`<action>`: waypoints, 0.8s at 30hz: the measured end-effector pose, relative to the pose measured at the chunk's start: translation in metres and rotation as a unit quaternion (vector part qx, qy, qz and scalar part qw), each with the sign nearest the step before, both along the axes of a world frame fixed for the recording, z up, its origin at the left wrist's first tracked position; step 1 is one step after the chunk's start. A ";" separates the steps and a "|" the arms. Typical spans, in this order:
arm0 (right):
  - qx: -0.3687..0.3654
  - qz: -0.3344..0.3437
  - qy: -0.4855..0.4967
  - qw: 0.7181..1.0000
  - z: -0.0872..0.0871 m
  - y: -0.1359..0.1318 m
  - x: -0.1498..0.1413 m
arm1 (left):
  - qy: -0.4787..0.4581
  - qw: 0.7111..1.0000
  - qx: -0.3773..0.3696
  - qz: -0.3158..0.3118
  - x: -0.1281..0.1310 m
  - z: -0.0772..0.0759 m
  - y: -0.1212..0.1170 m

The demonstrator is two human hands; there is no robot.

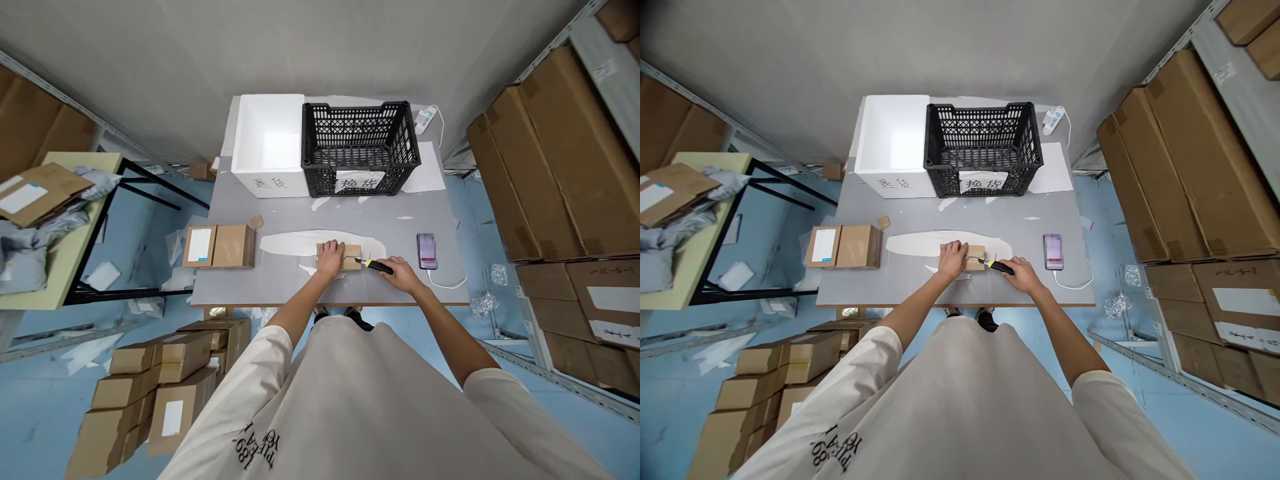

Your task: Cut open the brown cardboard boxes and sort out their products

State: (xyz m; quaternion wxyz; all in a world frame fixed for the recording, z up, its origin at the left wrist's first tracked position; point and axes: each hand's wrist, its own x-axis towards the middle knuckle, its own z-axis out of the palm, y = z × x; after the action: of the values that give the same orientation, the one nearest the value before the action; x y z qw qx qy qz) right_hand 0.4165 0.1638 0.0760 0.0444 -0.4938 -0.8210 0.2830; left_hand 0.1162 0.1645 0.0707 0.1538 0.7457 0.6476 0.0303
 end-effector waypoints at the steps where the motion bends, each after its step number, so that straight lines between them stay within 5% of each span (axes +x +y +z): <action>1: 0.006 0.001 -0.003 1.000 -0.003 0.000 -0.001 | 0.002 1.000 0.008 0.000 0.000 0.000 -0.003; 8: 0.035 -0.024 -0.011 0.999 -0.014 -0.005 -0.011 | 0.000 0.998 0.054 0.014 0.002 -0.002 -0.020; 24: 0.025 -0.046 0.015 0.999 -0.013 0.008 -0.002 | -0.042 0.998 0.015 0.034 0.004 -0.001 -0.024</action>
State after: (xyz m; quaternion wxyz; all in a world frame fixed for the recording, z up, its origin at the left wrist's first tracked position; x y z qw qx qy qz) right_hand 0.4149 0.1722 0.0626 0.0819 -0.5259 -0.8033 0.2672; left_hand 0.1199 0.1403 0.0697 0.1685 0.7237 0.6648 0.0771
